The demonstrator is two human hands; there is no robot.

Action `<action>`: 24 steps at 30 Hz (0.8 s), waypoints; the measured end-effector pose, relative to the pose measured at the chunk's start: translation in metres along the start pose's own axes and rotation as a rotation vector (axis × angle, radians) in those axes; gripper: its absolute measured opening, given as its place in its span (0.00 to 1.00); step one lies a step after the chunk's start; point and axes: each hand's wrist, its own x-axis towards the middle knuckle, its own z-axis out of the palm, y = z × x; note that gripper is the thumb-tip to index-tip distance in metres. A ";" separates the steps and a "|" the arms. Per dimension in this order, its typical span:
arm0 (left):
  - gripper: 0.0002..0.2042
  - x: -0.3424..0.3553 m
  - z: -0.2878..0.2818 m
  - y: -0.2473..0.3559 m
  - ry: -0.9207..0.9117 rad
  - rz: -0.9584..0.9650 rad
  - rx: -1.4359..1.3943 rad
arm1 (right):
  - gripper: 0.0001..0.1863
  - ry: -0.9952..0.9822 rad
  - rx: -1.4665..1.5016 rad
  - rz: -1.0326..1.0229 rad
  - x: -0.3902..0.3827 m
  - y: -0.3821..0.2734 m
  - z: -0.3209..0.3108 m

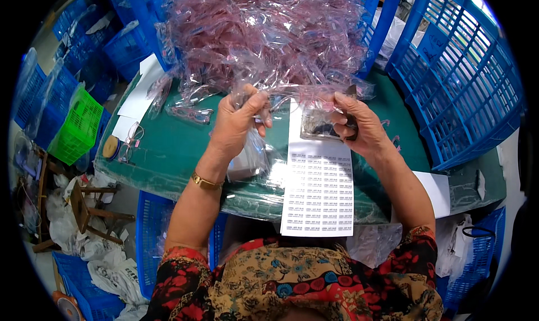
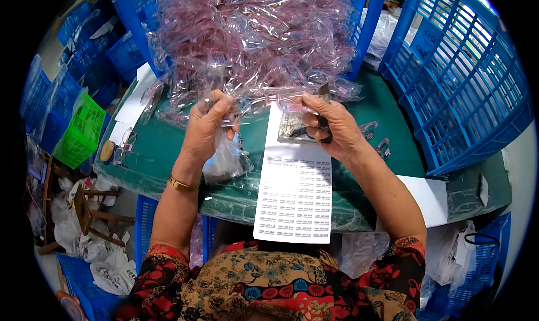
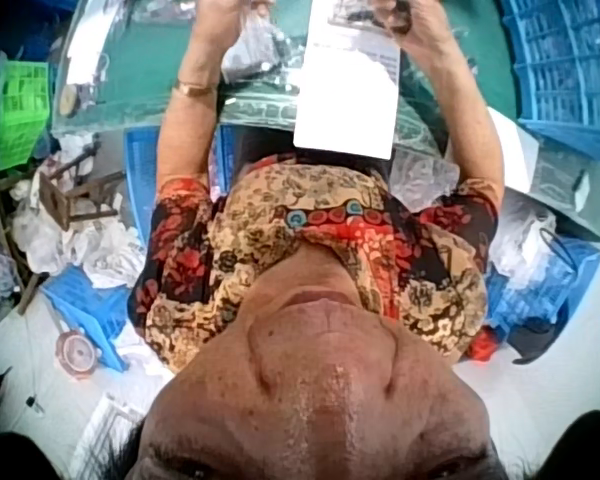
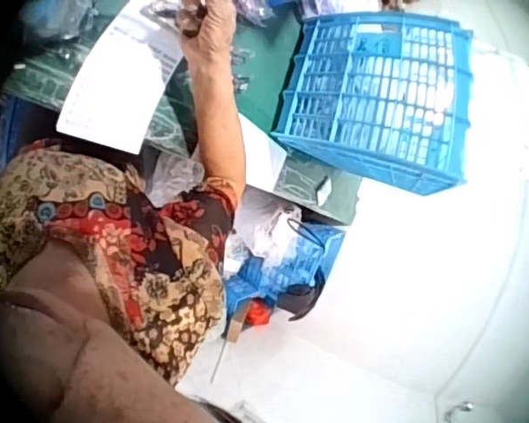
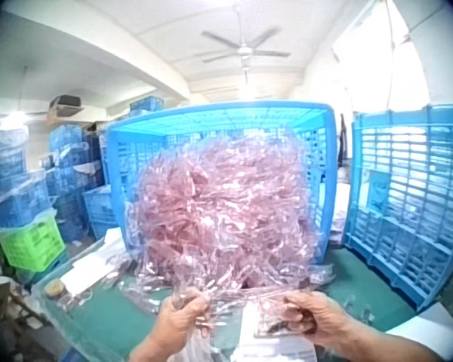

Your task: The person repeatedly picks up pink-framed eyeglasses from a table, places them into small clear plastic bags, and sets the sealed bags aside. The workspace includes blue crates filled with packaged eyeglasses and a printed sheet on the table.

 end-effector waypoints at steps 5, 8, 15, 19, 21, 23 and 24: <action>0.08 0.001 -0.001 0.002 -0.019 0.013 -0.069 | 0.17 -0.030 0.084 -0.025 -0.002 -0.005 -0.006; 0.08 -0.002 0.002 0.003 -0.039 0.029 -0.018 | 0.15 -0.029 0.151 -0.020 0.000 -0.002 0.002; 0.07 0.000 -0.001 -0.001 -0.068 0.055 0.037 | 0.14 -0.198 0.112 0.057 0.000 -0.002 -0.011; 0.07 0.005 -0.004 -0.008 0.074 0.144 0.106 | 0.18 -0.111 0.002 -0.024 -0.001 -0.005 -0.012; 0.07 0.001 -0.001 -0.008 0.033 0.166 0.152 | 0.18 -0.020 -0.008 -0.039 -0.008 -0.004 0.000; 0.06 -0.002 0.004 -0.006 -0.027 0.131 0.167 | 0.17 -0.008 -0.023 -0.009 -0.011 -0.004 0.002; 0.06 -0.003 0.004 -0.004 -0.064 0.097 0.174 | 0.17 -0.006 -0.030 -0.009 -0.011 -0.003 0.000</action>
